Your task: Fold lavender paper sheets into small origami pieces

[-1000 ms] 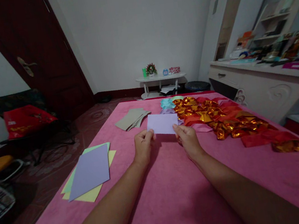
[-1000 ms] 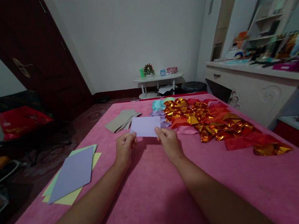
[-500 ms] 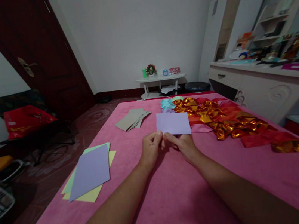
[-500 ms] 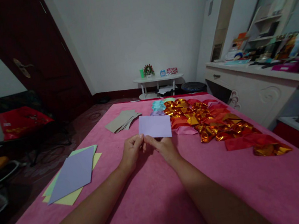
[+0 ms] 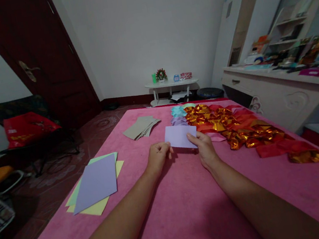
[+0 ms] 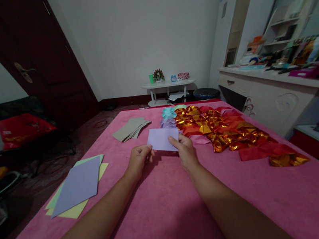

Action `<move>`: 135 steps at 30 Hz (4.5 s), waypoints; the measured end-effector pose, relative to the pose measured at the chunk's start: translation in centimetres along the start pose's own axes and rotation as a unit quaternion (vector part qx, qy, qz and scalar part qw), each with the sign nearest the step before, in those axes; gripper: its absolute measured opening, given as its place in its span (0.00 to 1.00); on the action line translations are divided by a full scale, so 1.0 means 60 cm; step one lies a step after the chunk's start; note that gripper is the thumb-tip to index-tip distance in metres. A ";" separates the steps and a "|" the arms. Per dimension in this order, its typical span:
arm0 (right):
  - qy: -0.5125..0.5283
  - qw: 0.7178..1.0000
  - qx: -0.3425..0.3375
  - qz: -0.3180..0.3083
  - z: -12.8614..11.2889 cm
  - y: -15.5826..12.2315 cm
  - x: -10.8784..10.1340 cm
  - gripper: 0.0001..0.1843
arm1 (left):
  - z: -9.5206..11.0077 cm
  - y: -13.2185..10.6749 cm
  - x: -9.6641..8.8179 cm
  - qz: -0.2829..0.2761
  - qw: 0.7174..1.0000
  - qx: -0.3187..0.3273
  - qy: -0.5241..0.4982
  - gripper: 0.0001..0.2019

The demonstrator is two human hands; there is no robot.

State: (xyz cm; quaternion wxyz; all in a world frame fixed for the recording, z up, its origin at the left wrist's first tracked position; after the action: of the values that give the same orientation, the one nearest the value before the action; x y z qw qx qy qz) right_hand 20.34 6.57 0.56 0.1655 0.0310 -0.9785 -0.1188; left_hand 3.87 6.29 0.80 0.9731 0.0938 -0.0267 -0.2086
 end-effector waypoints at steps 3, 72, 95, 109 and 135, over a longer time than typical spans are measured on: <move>-0.002 1.000 -0.002 0.018 0.003 0.000 -0.007 0.16 | -0.004 0.003 0.000 -0.006 1.000 -0.013 -0.010 0.17; -0.153 0.984 0.045 -0.076 0.023 0.004 0.002 0.14 | -0.024 0.012 -0.047 0.150 0.988 0.018 -0.039 0.11; -0.217 0.968 0.047 -0.121 0.027 0.001 0.017 0.09 | -0.023 0.015 -0.021 0.019 0.989 0.003 0.144 0.09; -0.258 0.957 0.034 -0.128 0.032 0.003 0.013 0.10 | -0.022 0.016 -0.021 0.022 0.989 0.005 0.147 0.08; -0.274 0.951 0.031 -0.140 0.025 0.001 0.021 0.09 | -0.024 0.017 -0.021 0.016 0.984 0.010 0.178 0.10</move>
State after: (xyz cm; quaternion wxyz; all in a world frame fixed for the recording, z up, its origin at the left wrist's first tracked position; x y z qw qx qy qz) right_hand 18.69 6.83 -0.39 -0.1283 0.1389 -0.9752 -0.1146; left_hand 3.23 7.95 -0.44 0.9646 0.1383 0.1433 -0.1728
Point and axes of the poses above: each hand's wrist, its own y-axis towards the middle knuckle, its own x-axis out of the palm, z = x × y, the point moved 5 cm from there along y, towards the middle knuckle, and after that the axes turned 14 degrees about -z, right-handed, at the moved point
